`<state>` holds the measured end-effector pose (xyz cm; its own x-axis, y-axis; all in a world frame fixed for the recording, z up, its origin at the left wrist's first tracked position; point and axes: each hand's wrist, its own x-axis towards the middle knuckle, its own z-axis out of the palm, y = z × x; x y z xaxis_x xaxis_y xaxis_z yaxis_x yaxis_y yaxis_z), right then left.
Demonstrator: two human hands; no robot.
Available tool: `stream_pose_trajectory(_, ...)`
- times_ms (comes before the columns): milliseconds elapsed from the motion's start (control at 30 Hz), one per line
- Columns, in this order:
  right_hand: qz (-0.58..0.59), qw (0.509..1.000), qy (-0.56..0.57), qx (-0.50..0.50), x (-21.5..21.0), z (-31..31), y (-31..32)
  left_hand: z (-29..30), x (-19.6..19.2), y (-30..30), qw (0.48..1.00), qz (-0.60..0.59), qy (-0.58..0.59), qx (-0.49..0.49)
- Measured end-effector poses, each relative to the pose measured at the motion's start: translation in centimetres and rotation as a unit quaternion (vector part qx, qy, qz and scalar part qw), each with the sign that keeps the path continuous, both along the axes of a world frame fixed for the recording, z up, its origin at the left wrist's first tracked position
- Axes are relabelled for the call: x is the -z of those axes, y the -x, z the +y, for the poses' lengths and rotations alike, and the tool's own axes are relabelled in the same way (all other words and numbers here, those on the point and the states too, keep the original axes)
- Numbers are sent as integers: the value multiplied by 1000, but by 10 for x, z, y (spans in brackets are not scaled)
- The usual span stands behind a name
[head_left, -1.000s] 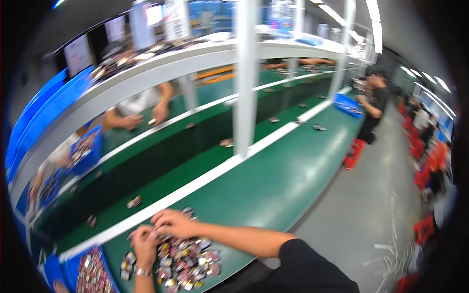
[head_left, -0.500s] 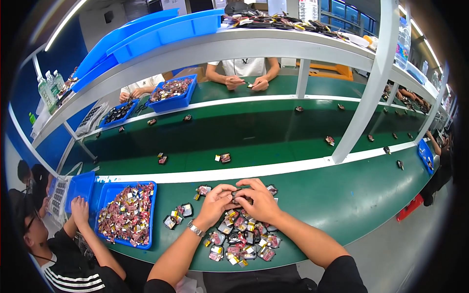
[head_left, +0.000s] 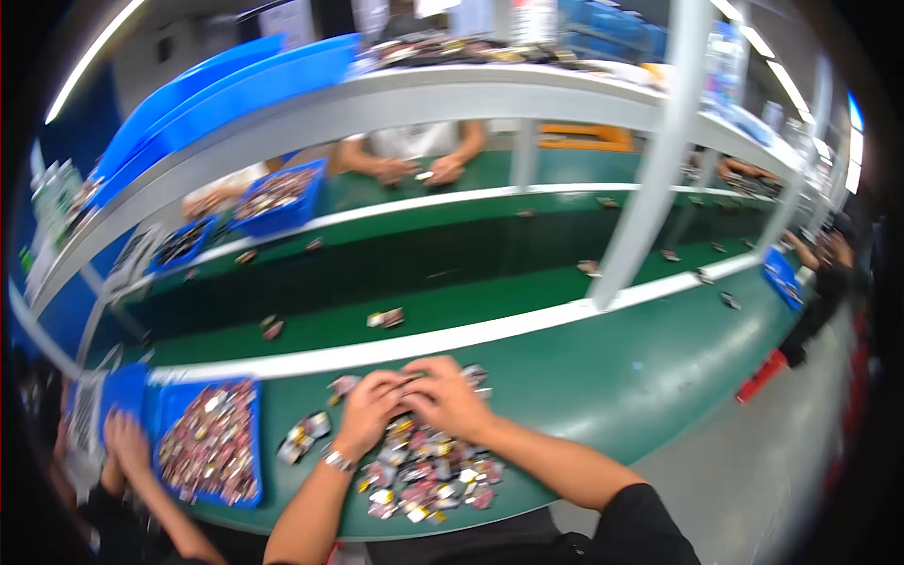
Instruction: The recorder is sorting and inspecting small electronic or mechanical components on a factory assembly line desk.
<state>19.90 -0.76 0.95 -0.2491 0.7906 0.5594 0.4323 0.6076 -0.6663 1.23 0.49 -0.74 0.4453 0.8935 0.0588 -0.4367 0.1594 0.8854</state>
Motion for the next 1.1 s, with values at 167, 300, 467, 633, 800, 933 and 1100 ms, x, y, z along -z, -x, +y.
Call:
stream_pose_trajectory(167,31,998,21,-52,2,1,26,-11,1,21,995,54,1,-86)
stream_pose_trajectory(300,64,995,68,-37,-5,-8,15,-8,5,8,995,39,-1,-89)
stream_pose_trajectory(467,80,996,45,-15,1,-8,18,-2,12,13,995,58,-17,-84)
stream_pose_trajectory(633,97,994,21,-50,1,-6,21,5,22,20,995,41,-36,-87)
stream_pose_trajectory(800,107,992,31,-54,3,-3,20,3,27,21,993,60,-37,-93)
stream_pose_trajectory(933,100,990,43,-85,2,-3,21,4,27,21,991,54,-46,-111)
stream_pose_trajectory(1100,75,992,40,-90,4,1,13,3,16,23,984,121,-84,-96)
